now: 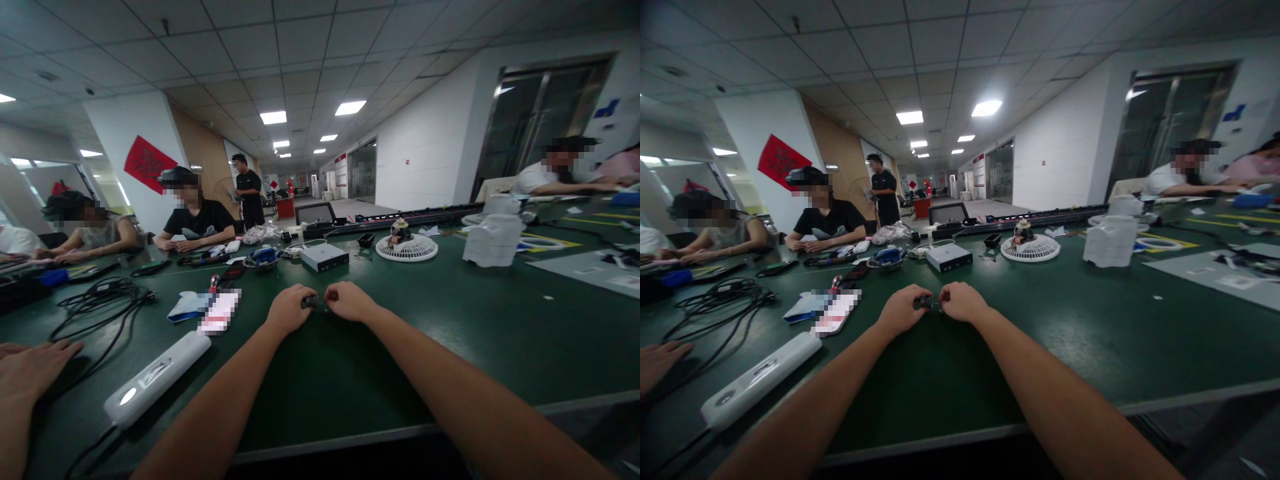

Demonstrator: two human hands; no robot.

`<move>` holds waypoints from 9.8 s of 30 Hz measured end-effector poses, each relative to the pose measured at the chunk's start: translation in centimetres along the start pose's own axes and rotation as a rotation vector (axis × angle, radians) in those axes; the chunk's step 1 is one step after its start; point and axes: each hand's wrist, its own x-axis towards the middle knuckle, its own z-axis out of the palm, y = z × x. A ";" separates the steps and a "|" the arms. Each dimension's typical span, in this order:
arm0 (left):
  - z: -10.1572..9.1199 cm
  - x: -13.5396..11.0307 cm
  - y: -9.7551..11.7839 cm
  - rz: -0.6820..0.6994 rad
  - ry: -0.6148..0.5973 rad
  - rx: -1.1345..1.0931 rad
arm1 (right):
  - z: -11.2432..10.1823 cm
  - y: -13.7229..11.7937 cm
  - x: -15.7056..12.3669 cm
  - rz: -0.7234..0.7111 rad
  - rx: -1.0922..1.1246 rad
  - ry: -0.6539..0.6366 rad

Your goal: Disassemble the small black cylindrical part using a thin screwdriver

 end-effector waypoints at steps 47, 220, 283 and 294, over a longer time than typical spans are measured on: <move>-0.4 -0.1 0.7 0.008 -0.041 -0.174 | 0.6 1.0 0.6 0.037 0.301 0.090; 0.4 0.1 -0.3 -0.186 -0.030 0.067 | 0.1 -0.1 0.2 0.059 0.087 0.053; 0.0 0.0 0.5 -0.067 0.018 -0.042 | -0.2 0.6 0.1 -0.051 0.051 0.003; -0.1 0.2 0.3 -0.112 0.065 0.000 | -0.2 0.6 0.2 0.083 -0.035 0.074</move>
